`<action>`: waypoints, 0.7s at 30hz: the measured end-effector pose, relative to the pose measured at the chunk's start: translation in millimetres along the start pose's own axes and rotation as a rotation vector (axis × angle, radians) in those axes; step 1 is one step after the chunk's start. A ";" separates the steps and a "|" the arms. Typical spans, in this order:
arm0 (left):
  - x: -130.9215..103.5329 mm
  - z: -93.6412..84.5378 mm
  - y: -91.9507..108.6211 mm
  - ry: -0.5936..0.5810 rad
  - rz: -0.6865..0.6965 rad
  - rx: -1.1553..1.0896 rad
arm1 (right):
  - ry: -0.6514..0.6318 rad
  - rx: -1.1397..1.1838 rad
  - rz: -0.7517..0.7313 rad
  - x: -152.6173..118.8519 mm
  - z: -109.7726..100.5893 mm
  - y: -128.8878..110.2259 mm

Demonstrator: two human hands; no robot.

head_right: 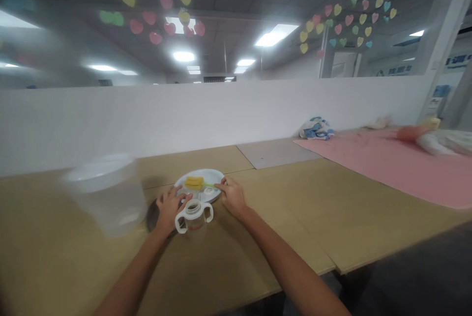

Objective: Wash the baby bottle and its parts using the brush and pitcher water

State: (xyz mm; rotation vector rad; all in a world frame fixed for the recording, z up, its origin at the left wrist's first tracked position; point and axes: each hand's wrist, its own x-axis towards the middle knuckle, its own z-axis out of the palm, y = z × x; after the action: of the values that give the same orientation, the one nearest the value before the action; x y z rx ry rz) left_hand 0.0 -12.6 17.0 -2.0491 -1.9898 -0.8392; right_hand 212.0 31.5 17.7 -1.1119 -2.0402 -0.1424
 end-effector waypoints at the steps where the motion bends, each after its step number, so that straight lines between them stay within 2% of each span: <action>1: 0.0 -0.3 0.0 0.000 0.000 0.005 | 0.001 0.011 0.005 0.0 0.0 0.1; 8: 0.4 2.8 -1.7 0.045 0.015 -0.024 | 0.085 0.077 0.077 0.0 2.6 0.8; 14: 5.1 6.3 -7.9 0.234 -0.023 -0.212 | 0.343 0.289 0.092 -0.2 -1.9 -1.9; 17: 5.4 6.8 -9.4 0.334 -0.052 -0.346 | 0.420 0.371 -0.034 -3.0 -3.8 -2.7; 21: 5.2 6.2 -9.8 0.432 -0.117 -0.449 | 0.424 0.237 -0.344 -6.9 -3.7 1.0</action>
State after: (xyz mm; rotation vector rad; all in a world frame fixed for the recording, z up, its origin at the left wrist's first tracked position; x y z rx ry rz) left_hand -8.0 -4.1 11.9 -1.7398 -1.8033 -1.7172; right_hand 216.9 25.9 15.2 -0.5240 -1.7885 -0.2767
